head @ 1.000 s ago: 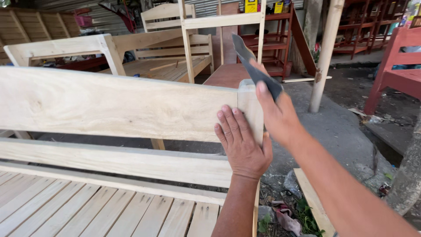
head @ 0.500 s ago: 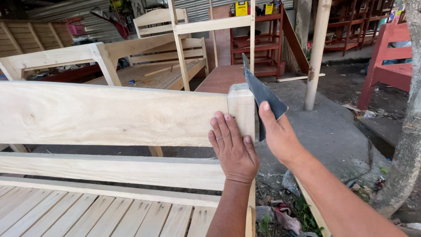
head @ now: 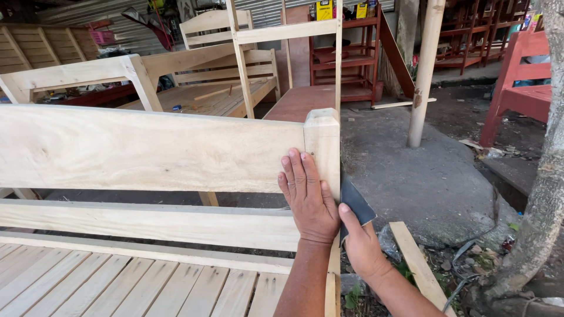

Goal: The person sands a wooden bench with a sheet of sandpaper, working over the backrest, armrests, side posts, and seat slats. They hold the bench steady with one hand while rubbing the sandpaper along the wood surfaces, moving around the bench to reach different parts.

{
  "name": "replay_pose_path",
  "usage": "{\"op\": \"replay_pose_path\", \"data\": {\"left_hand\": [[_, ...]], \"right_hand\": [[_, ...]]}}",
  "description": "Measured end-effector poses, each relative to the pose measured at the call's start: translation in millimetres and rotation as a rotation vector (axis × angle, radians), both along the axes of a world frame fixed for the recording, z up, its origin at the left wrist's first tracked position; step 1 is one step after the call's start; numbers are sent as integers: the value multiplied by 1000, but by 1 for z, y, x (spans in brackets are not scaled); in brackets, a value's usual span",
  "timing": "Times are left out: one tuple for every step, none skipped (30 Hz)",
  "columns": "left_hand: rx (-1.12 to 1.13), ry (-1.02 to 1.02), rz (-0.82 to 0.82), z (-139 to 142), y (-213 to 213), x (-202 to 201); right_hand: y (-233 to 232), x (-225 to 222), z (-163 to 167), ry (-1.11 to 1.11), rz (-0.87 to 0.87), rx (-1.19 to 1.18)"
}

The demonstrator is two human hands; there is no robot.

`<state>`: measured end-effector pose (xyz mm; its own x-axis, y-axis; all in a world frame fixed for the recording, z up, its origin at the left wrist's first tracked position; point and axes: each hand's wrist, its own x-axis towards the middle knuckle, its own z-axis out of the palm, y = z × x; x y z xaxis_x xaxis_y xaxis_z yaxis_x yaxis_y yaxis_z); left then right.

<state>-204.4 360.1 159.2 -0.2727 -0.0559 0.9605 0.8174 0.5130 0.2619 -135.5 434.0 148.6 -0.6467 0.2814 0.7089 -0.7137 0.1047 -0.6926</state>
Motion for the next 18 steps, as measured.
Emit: {"op": "replay_pose_path", "data": {"left_hand": [[2,4,-1,-1,-1,-1],[1,7,-6,-2,-1,-1],[-1,9,-11,-2,-1,-1],[-15,6,7,-4,-1,-1],[-27,7,27,-4,-1,-2],[-41,6,48,-5,-1,-2],[-39,7,63,-6,0,-3],[-34,11,75,-6,0,-4],[-30,10,86,-7,1,-4],[-34,10,81,-8,0,-4],[-34,14,75,-8,0,-4],[-36,15,69,-9,-1,-4],[-24,21,42,-10,-1,-4],[-13,27,18,-10,-2,-4],[-3,32,-5,-11,-3,-4],[-2,26,-10,-11,-3,-5],[-3,20,-14,-12,-3,-6],[-4,15,-17,-13,-4,-7]], "right_hand": [[1,-7,1,5,-19,34],[6,-16,9,9,-40,65],[14,-31,28,-211,-32,-136],[21,-46,51,-433,-17,-337],[25,-55,66,-334,103,-368],[25,-59,75,-236,221,-401],[23,-58,78,-137,338,-431],[17,-52,72,-169,253,-373],[8,-39,56,-204,166,-316],[-3,-23,33,-247,59,-287],[-15,-8,9,-284,-48,-253],[-24,6,-14,-315,-12,-258],[-28,14,-29,-349,25,-265],[-29,14,-35,-338,-33,-192],[-27,11,-35,-329,-89,-120],[-22,3,-28,-317,-142,-47],[-16,-10,-15,-164,-79,-81],[-9,-26,5,-9,-16,-117]]}}
